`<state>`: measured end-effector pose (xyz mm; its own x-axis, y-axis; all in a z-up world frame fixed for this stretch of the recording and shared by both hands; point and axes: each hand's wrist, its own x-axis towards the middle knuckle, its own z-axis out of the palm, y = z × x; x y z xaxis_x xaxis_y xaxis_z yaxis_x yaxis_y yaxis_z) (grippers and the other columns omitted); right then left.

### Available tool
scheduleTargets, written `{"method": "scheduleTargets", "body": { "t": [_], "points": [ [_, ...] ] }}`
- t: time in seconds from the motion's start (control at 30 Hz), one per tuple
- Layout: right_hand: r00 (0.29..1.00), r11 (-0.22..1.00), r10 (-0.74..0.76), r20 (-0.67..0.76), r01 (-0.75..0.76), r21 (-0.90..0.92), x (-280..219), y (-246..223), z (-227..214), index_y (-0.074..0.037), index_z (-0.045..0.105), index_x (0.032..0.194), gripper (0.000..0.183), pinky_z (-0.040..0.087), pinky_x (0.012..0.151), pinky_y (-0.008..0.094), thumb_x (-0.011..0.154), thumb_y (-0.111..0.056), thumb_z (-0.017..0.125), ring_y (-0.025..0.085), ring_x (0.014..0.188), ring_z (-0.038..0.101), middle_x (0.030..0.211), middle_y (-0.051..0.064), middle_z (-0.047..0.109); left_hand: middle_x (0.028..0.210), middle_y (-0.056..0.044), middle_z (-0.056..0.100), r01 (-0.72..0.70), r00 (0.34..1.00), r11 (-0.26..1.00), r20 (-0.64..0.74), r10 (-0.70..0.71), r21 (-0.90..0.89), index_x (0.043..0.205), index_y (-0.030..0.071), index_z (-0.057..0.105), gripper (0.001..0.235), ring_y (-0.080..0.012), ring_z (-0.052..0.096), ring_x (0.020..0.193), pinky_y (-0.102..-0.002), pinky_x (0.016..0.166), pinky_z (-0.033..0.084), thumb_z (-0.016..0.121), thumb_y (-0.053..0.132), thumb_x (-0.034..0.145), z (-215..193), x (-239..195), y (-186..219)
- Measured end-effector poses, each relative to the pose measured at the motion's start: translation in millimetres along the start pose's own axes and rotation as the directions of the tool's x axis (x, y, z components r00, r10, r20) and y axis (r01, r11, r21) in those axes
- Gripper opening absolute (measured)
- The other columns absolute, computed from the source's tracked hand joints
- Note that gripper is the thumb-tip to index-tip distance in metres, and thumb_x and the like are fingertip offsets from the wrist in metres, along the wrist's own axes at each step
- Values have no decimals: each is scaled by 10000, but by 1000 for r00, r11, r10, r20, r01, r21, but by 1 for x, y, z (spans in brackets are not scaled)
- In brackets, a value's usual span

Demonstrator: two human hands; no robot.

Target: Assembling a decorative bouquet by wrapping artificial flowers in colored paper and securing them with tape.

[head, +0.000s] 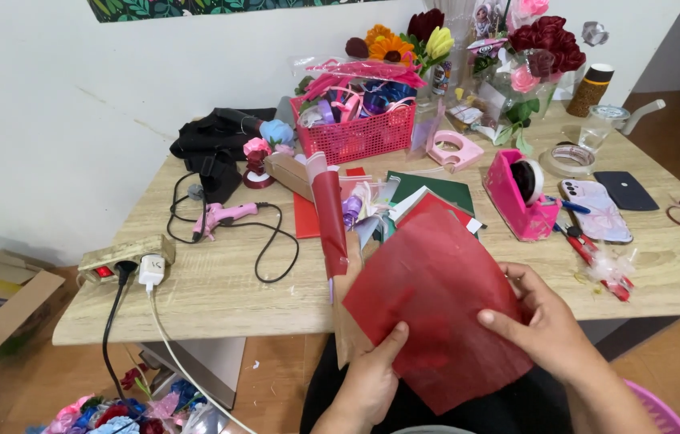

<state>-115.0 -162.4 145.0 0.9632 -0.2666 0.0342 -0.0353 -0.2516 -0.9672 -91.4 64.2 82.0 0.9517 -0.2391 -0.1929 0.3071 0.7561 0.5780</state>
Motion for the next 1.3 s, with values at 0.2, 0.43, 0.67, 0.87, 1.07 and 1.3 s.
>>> {"method": "scheduleTargets", "body": {
  "t": [0.2,0.43,0.67,0.87,1.07,1.3],
  "points": [
    [998,987,-29,63,19,160,13,-3,-12,-73,649,1343,647,554,823,368,726,9,825,235,895,656,995,134,676,1340,-172,735,252,962,918,19,-271,305,1394,6,647,541,-270,706,1195,-395,1073,568,693,180,884,11,-17,27],
    [960,955,-197,-198,142,-262,0,-7,14,-164,684,1209,515,549,862,222,736,-184,885,72,936,705,1097,-18,797,1252,-158,742,104,964,941,201,-176,323,1304,8,666,452,-246,716,1114,-369,980,600,637,277,942,15,-16,10],
    [952,957,-285,-114,278,-80,6,3,-1,-83,620,1346,579,484,831,244,797,-141,797,108,889,608,1028,43,684,1279,-220,715,52,998,999,19,-52,-5,1403,3,607,501,-364,693,1095,-522,851,605,644,83,909,16,-8,9],
    [974,854,-220,46,170,492,12,52,10,-76,485,1325,655,512,489,344,808,-380,748,185,650,577,927,59,537,1381,-270,645,-150,980,956,-163,111,-251,1423,-5,559,510,-397,602,1259,-561,1090,481,549,22,914,37,-13,33],
    [995,798,-64,80,2,602,-14,51,57,52,647,1280,601,547,899,446,741,-181,777,309,1045,712,1199,202,757,1341,-220,663,-250,962,951,-159,222,-185,1406,25,553,516,-359,624,1209,-541,1075,512,608,28,894,27,-8,12],
    [970,907,-216,-112,242,346,-23,48,62,16,702,1224,380,580,962,389,852,-50,733,213,1045,706,1169,106,771,1346,-258,657,-279,959,933,-11,284,-228,1424,-5,525,552,-395,644,1186,-564,1009,539,604,109,890,40,-25,33]
  ]
}}
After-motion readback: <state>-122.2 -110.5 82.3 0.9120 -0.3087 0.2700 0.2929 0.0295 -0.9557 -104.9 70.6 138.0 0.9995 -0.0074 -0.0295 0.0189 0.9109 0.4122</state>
